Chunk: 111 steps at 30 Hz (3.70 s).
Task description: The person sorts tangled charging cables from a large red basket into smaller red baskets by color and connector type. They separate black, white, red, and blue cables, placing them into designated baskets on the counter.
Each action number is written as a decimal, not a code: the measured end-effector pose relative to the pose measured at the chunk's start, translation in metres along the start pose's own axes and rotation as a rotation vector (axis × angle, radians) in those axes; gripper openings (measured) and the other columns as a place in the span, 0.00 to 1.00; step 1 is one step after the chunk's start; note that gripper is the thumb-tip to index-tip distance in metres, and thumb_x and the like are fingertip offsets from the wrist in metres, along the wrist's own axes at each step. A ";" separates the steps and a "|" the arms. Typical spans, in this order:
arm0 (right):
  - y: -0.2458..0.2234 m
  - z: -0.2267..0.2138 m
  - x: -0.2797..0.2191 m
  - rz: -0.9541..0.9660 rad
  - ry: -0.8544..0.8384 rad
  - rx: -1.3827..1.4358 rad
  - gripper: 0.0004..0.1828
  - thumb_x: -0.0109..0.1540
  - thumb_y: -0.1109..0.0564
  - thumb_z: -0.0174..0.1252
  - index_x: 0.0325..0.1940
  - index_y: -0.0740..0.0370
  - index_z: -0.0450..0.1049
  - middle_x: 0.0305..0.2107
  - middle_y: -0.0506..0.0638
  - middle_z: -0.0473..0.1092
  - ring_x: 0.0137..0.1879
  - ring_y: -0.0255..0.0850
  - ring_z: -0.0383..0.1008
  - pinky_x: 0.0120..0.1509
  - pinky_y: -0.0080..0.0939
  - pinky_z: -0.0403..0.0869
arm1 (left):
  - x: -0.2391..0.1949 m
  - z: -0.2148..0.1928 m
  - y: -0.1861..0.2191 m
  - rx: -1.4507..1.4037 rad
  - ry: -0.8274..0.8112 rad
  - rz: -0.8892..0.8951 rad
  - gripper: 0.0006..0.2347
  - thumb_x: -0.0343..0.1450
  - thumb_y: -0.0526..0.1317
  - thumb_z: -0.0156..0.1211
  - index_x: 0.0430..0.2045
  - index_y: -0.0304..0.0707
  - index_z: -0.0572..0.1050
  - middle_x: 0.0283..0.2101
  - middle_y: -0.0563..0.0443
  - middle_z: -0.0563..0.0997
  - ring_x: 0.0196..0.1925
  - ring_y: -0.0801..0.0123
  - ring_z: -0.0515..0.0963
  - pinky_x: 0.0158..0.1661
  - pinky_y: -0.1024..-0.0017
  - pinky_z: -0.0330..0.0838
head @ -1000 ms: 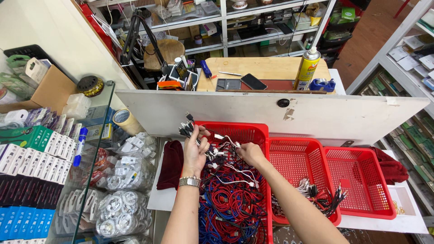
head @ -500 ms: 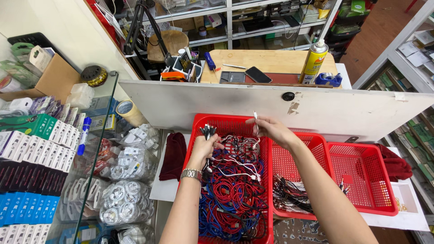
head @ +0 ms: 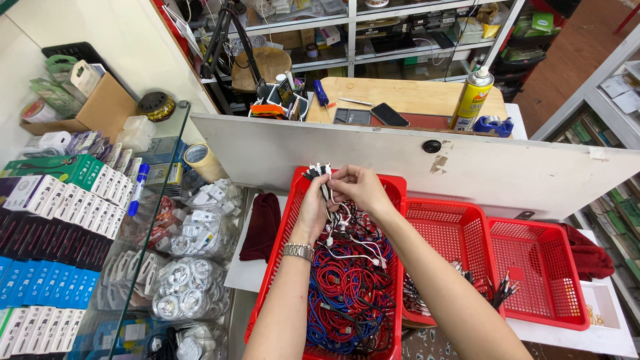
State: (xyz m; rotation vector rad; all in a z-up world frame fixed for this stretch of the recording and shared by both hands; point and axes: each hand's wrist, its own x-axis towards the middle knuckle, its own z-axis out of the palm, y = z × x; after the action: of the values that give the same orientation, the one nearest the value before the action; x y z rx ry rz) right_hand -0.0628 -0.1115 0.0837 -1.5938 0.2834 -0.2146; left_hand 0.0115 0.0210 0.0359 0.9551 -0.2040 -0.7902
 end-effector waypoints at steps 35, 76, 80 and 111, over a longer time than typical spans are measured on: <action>0.059 -0.044 -0.036 0.151 -0.404 -0.049 0.18 0.72 0.50 0.45 0.64 0.54 0.71 0.22 0.39 0.60 0.27 0.29 0.55 0.30 0.31 0.60 | 0.031 -0.081 0.021 0.323 0.473 0.241 0.19 0.79 0.52 0.48 0.23 0.38 0.71 0.23 0.59 0.67 0.20 0.80 0.62 0.19 0.79 0.54; 0.329 -0.066 0.073 0.551 -0.176 -1.191 0.15 0.59 0.62 0.59 0.50 0.65 0.81 0.49 0.67 0.73 0.57 0.57 0.75 0.61 0.52 0.75 | 0.062 -0.097 -0.043 0.053 0.325 -0.107 0.17 0.79 0.51 0.48 0.23 0.41 0.65 0.17 0.60 0.62 0.15 0.80 0.57 0.17 0.77 0.47; 0.295 -0.064 0.072 0.538 -0.191 -1.185 0.18 0.62 0.55 0.57 0.56 0.60 0.78 0.51 0.63 0.75 0.57 0.53 0.77 0.63 0.48 0.75 | 0.054 -0.093 -0.031 0.037 0.282 -0.098 0.16 0.79 0.51 0.47 0.24 0.41 0.65 0.16 0.61 0.61 0.15 0.81 0.57 0.17 0.78 0.47; 0.056 -0.265 -0.138 -0.033 0.304 0.016 0.13 0.67 0.52 0.59 0.51 0.61 0.71 0.34 0.42 0.72 0.39 0.29 0.71 0.44 0.31 0.73 | 0.036 0.206 -0.176 -0.024 -0.669 -0.595 0.08 0.80 0.41 0.45 0.37 0.36 0.68 0.29 0.58 0.66 0.31 0.74 0.66 0.34 0.75 0.64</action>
State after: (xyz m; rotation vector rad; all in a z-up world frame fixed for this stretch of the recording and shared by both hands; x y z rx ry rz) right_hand -0.2786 -0.3221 0.0445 -1.5495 0.4892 -0.4851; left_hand -0.1530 -0.1960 0.0102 0.6990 -0.4984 -1.6511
